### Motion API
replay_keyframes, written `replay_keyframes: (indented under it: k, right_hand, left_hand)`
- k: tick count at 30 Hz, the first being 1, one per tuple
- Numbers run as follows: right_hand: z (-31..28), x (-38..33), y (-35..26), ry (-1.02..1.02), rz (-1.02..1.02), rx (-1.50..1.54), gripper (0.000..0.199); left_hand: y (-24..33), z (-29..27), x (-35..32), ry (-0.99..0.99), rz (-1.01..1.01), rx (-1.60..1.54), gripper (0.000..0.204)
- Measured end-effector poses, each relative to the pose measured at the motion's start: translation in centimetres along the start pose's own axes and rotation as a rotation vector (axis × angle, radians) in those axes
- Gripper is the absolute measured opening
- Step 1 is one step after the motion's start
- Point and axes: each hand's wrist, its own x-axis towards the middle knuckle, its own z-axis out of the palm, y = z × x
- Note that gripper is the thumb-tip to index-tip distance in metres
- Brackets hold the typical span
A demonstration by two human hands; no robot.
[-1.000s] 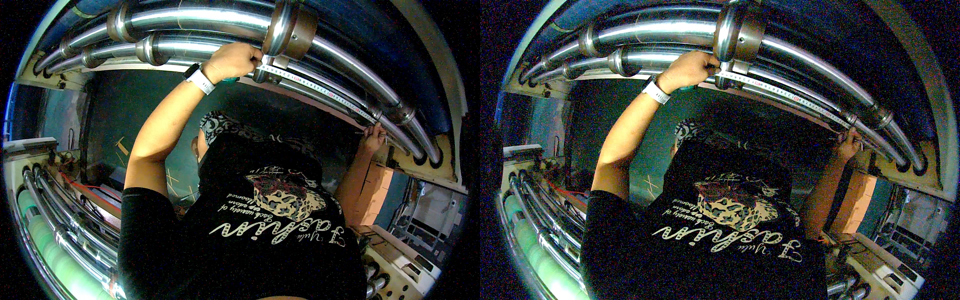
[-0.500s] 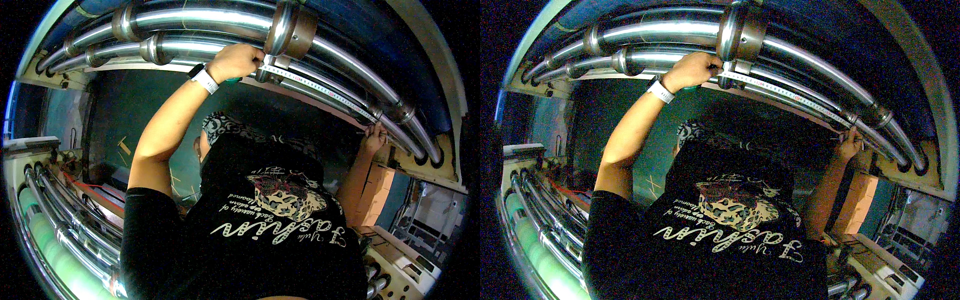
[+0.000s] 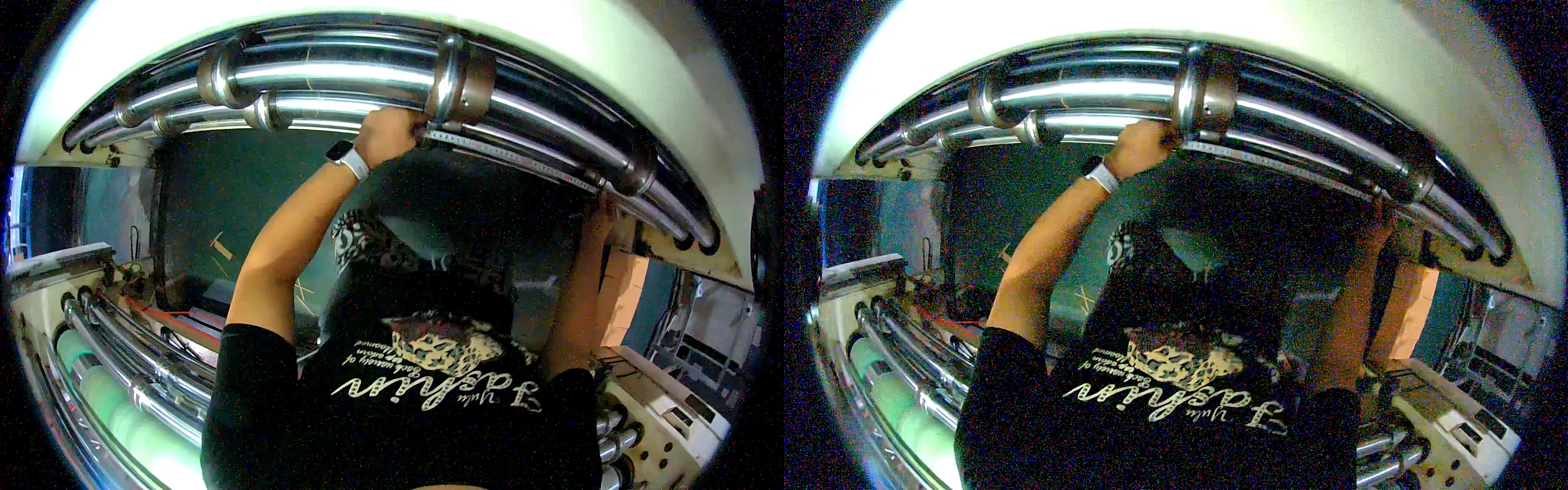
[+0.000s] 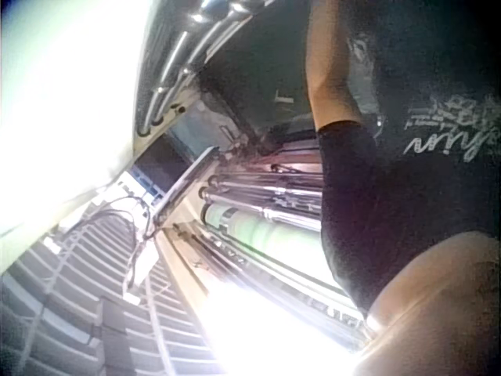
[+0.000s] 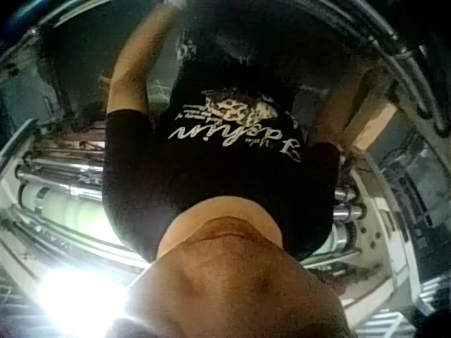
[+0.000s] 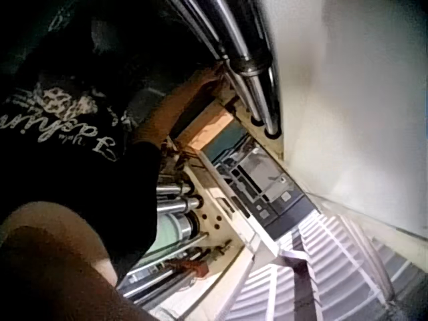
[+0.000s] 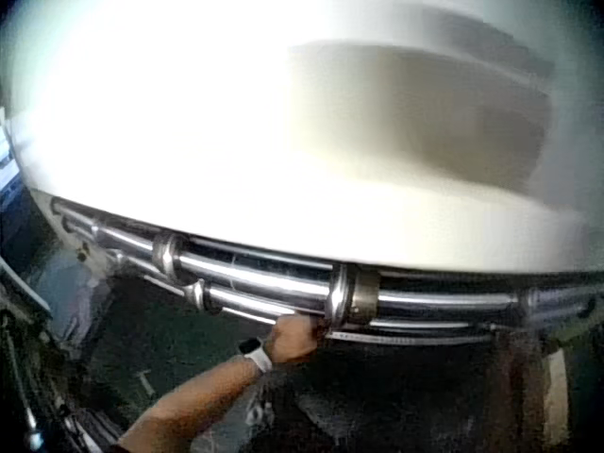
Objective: The person uses a measuring tape by hand to measure distances between components on an industrial machine, moving the tape along a metal rail and checking alignment.
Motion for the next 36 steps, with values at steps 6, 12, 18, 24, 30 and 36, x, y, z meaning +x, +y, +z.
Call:
replay_keyframes:
  k: [6,12,18,24,30,36]
  right_hand:
    - [0.2,0.8,-1.1,-0.034,-1.230,-1.078,0.018]
    - [1.1,-1.6,-1.3,-0.069,-0.119,-0.219,0.015]
    - [-1.6,1.7,1.3,-0.120,-0.047,0.073,0.008]
    - [-1.2,0.3,0.2,-0.063,0.080,0.224,0.016]
    - [0.6,-1.6,-1.7,-0.170,-0.109,-0.020,0.011]
    - [-1.3,-0.2,-0.5,-0.198,0.040,0.133,0.020]
  left_hand:
    - [-1.5,2.0,0.4,0.008,0.057,-0.020,0.021]
    - [-1.6,2.5,0.0,0.057,-0.008,-0.078,0.020]
    - [-1.5,1.7,0.3,-0.001,-0.025,-0.004,0.022]
    - [-2.4,2.5,0.6,-0.001,0.015,-0.042,0.024]
    - [-2.6,2.3,0.5,-0.006,0.036,-0.071,0.024]
    - [-3.0,2.6,0.7,-0.032,0.038,-0.081,0.022]
